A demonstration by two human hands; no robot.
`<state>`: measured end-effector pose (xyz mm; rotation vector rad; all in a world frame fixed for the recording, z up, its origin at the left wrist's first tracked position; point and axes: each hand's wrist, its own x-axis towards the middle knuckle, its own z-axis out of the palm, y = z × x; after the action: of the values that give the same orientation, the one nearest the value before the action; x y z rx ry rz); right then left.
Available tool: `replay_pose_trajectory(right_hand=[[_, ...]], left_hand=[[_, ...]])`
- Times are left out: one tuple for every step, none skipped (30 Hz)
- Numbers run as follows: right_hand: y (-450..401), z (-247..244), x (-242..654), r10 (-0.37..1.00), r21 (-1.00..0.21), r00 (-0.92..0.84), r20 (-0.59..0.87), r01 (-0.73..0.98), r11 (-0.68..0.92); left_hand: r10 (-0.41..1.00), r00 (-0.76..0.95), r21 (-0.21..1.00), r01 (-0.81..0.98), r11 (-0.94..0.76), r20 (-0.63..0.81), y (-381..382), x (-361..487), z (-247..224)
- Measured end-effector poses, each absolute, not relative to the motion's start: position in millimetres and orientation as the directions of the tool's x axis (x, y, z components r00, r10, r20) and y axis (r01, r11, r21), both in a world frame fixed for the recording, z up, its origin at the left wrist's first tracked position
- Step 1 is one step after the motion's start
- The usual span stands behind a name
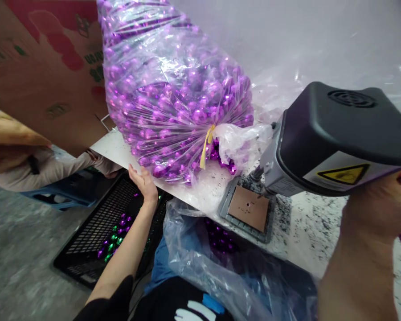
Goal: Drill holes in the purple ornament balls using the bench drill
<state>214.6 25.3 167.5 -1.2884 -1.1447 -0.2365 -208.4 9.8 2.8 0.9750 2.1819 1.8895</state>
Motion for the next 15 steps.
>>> replay_pose_trajectory(right_hand=[[26, 167, 214, 0.431, -0.627, 0.478, 0.765, 0.704, 0.334], [27, 167, 214, 0.424, -0.631, 0.488, 0.763, 0.705, 0.325], [27, 167, 213, 0.418, -0.634, 0.496, 0.761, 0.708, 0.313], [27, 167, 213, 0.413, -0.637, 0.505, 0.758, 0.709, 0.303], [27, 167, 212, 0.411, -0.640, 0.510, 0.755, 0.708, 0.297], [26, 167, 212, 0.411, -0.646, 0.516, 0.751, 0.703, 0.297], [25, 168, 213, 0.414, -0.651, 0.520, 0.747, 0.698, 0.297], [24, 168, 213, 0.418, -0.655, 0.521, 0.744, 0.695, 0.298], [24, 169, 214, 0.428, -0.657, 0.519, 0.740, 0.693, 0.297], [23, 169, 215, 0.436, -0.659, 0.516, 0.737, 0.692, 0.296], [23, 169, 216, 0.442, -0.657, 0.510, 0.738, 0.693, 0.296], [22, 169, 216, 0.444, -0.652, 0.503, 0.741, 0.698, 0.298], [22, 169, 216, 0.444, -0.646, 0.497, 0.746, 0.701, 0.301], [23, 168, 217, 0.442, -0.645, 0.495, 0.748, 0.700, 0.307], [23, 168, 216, 0.439, -0.644, 0.495, 0.750, 0.696, 0.317]], left_hand=[[0.529, -0.809, 0.946, 0.324, 0.036, 0.257, 26, -211, 2], [0.542, -0.817, 0.963, 0.263, 0.051, 0.195, 41, -210, 0], [0.559, -0.815, 0.972, 0.225, 0.067, 0.151, 53, -205, -2], [0.569, -0.813, 0.976, 0.201, 0.078, 0.122, 62, -198, -5], [0.581, -0.806, 0.978, 0.195, 0.081, 0.112, 69, -191, -8], [0.599, -0.792, 0.977, 0.200, 0.072, 0.118, 73, -185, -11], [0.621, -0.773, 0.977, 0.207, 0.056, 0.129, 74, -182, -13], [0.650, -0.746, 0.976, 0.215, 0.035, 0.141, 73, -181, -16], [0.679, -0.718, 0.975, 0.221, 0.014, 0.154, 71, -184, -19], [0.702, -0.693, 0.975, 0.224, -0.002, 0.161, 67, -188, -21], [0.719, -0.676, 0.975, 0.221, -0.012, 0.162, 62, -194, -23], [0.728, -0.666, 0.975, 0.220, -0.016, 0.162, 56, -201, -25], [0.734, -0.659, 0.975, 0.223, -0.020, 0.166, 50, -207, -26], [0.739, -0.650, 0.971, 0.238, -0.025, 0.178, 44, -211, -27], [0.744, -0.639, 0.965, 0.260, -0.030, 0.196, 38, -214, -27]])
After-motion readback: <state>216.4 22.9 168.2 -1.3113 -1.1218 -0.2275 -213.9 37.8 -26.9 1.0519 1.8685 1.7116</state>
